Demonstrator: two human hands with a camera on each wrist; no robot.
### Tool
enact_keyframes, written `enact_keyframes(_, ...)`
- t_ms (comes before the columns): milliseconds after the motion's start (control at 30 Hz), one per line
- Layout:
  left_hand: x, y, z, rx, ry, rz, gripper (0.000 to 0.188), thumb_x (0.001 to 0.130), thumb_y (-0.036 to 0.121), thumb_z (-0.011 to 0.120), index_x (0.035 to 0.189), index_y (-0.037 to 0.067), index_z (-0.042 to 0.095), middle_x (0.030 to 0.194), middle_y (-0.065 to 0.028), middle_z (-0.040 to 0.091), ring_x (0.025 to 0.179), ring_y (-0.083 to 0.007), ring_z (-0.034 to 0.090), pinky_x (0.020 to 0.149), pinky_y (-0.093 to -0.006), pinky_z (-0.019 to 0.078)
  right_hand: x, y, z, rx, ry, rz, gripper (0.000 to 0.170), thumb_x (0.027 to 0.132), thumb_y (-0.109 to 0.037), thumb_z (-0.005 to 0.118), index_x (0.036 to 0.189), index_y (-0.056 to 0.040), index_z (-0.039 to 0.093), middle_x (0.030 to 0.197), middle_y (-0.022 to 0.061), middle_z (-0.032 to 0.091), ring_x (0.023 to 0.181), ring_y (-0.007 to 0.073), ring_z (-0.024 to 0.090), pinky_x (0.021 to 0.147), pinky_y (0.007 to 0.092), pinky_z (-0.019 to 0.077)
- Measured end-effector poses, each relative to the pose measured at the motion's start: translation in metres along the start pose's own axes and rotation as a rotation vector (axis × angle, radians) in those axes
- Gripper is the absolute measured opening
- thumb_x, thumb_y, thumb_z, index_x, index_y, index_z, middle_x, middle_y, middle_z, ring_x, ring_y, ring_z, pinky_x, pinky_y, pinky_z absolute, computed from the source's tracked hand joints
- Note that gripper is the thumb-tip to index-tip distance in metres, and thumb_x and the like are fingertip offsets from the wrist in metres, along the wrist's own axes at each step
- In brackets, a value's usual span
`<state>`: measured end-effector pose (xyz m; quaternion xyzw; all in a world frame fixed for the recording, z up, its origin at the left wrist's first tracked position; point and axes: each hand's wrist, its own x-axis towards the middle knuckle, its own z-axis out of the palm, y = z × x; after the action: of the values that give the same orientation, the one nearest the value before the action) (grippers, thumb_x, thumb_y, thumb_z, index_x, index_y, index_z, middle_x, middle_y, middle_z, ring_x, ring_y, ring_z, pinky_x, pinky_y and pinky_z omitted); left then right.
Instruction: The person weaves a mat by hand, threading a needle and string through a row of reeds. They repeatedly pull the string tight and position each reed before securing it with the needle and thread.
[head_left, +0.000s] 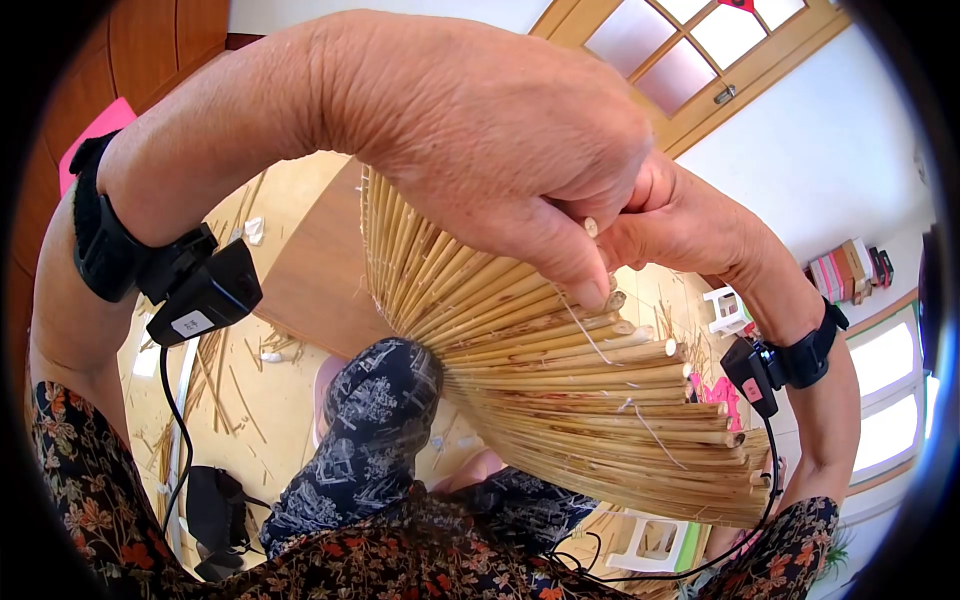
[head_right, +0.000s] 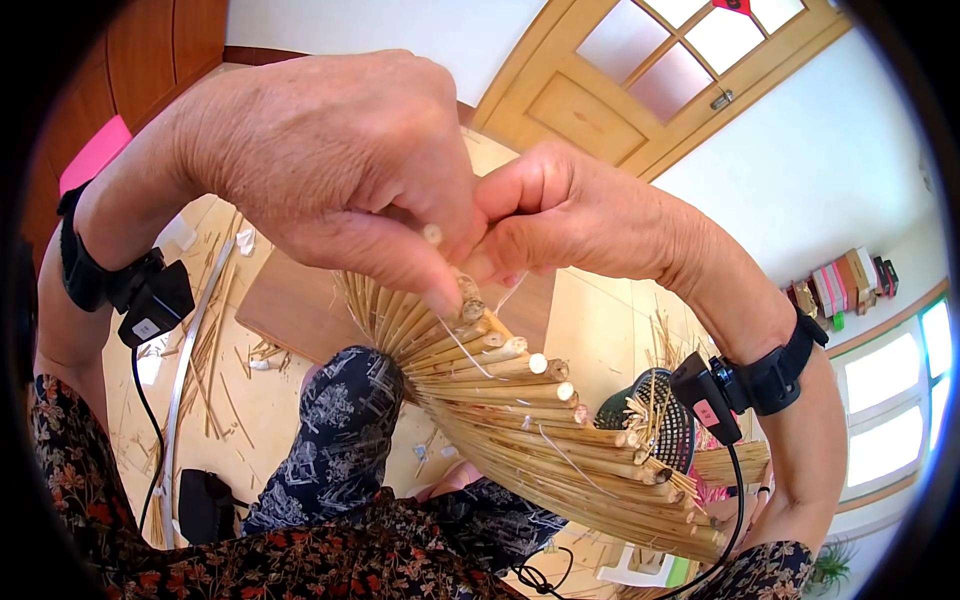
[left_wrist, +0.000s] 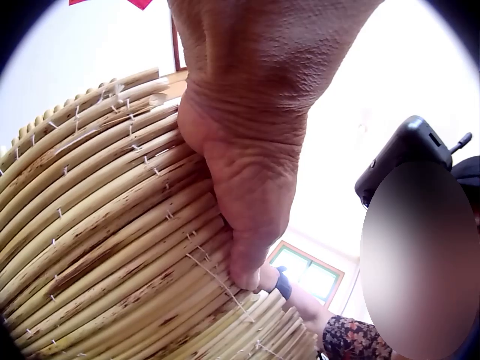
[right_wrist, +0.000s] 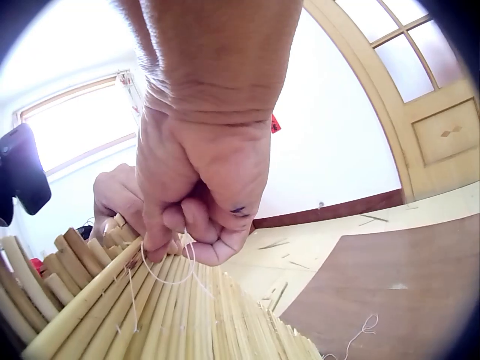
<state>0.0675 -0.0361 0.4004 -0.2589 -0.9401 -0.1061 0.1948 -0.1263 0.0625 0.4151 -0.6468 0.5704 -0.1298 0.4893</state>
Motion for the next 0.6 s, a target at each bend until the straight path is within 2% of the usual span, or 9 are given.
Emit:
enact_keyframes(167, -0.008, -0.014, 0.013, 0.033, -0.011, -0.114, 0.04, 0.087, 0.041, 0.07, 0.07, 0.005, 0.068, 0.046, -0.0067, 0.049, 0.04, -0.0232, 0.046, 0.04, -0.0329, 0.0357, -0.002, -0.006, 0.006, -0.028, -0.003, -0.031, 0.019, 0.089, -0.008, 0.063, 0.104, 0.0003, 0.071, 0.084, 0.0003, 0.069, 0.075, 0.0062, 0.06, 0.07, 0.0228, 0.0509)
enact_keyframes(200, -0.008, -0.013, 0.012, 0.035, -0.011, -0.113, 0.04, 0.087, 0.041, 0.07, 0.07, 0.005, 0.068, 0.046, -0.0067, 0.049, 0.04, -0.0232, 0.046, 0.04, -0.0329, 0.0357, -0.006, -0.014, 0.011, 0.001, 0.071, -0.012, 0.019, 0.089, -0.008, 0.062, 0.103, 0.0, 0.071, 0.083, -0.0004, 0.068, 0.074, 0.0058, 0.059, 0.069, 0.0231, 0.0503)
enact_keyframes(267, -0.003, -0.001, 0.005, 0.122, 0.042, 0.072, 0.043, 0.086, 0.042, 0.071, 0.066, 0.004, 0.064, 0.046, -0.0064, 0.046, 0.039, -0.0231, 0.044, 0.04, -0.0327, 0.0345, -0.007, -0.017, 0.012, 0.028, 0.145, 0.006, 0.019, 0.089, -0.009, 0.062, 0.103, -0.0003, 0.071, 0.083, -0.0011, 0.067, 0.073, 0.0055, 0.058, 0.068, 0.0234, 0.0497)
enact_keyframes(300, -0.004, -0.004, 0.006, 0.124, 0.042, 0.073, 0.043, 0.086, 0.042, 0.071, 0.066, 0.004, 0.064, 0.046, -0.0064, 0.046, 0.039, -0.0231, 0.044, 0.04, -0.0327, 0.0345, -0.006, -0.012, 0.006, -0.063, 0.084, -0.015, 0.018, 0.089, -0.009, 0.062, 0.102, -0.0004, 0.071, 0.082, -0.0013, 0.067, 0.073, 0.0055, 0.058, 0.068, 0.0232, 0.0494)
enact_keyframes(367, -0.007, -0.008, 0.008, 0.021, -0.052, -0.129, 0.045, 0.086, 0.041, 0.071, 0.063, 0.004, 0.06, 0.045, -0.0056, 0.044, 0.039, -0.0228, 0.041, 0.039, -0.0329, 0.0324, -0.006, -0.007, 0.003, -0.155, 0.025, -0.035, 0.017, 0.089, -0.009, 0.062, 0.101, -0.0005, 0.071, 0.082, -0.0014, 0.067, 0.073, 0.0055, 0.058, 0.068, 0.023, 0.0491)
enact_keyframes(400, -0.007, -0.009, 0.007, 0.022, -0.052, -0.129, 0.045, 0.086, 0.041, 0.071, 0.063, 0.004, 0.06, 0.045, -0.0056, 0.044, 0.039, -0.0228, 0.041, 0.039, -0.0329, 0.0324, -0.006, -0.007, 0.002, -0.118, 0.013, -0.037, 0.017, 0.089, -0.009, 0.062, 0.1, -0.0003, 0.072, 0.082, -0.0012, 0.067, 0.073, 0.0054, 0.058, 0.068, 0.0228, 0.0489)
enact_keyframes(467, 0.0, 0.005, 0.0, -0.048, 0.001, -0.01, 0.045, 0.086, 0.039, 0.072, 0.062, 0.004, 0.058, 0.046, -0.0048, 0.042, 0.04, -0.0221, 0.039, 0.04, -0.0332, 0.0307, -0.007, -0.005, 0.002, -0.08, 0.001, -0.04, 0.016, 0.089, -0.009, 0.062, 0.099, -0.0001, 0.072, 0.083, -0.0011, 0.067, 0.074, 0.0053, 0.058, 0.068, 0.0227, 0.0487)
enact_keyframes(600, -0.003, 0.004, 0.0, -0.036, 0.039, -0.034, 0.043, 0.086, 0.037, 0.072, 0.063, 0.004, 0.058, 0.047, -0.0049, 0.043, 0.041, -0.0218, 0.039, 0.04, -0.0331, 0.0302, -0.005, -0.001, 0.002, -0.006, -0.003, -0.042, 0.015, 0.089, -0.007, 0.062, 0.098, 0.0001, 0.072, 0.083, -0.0013, 0.068, 0.074, 0.0048, 0.058, 0.068, 0.0221, 0.048)
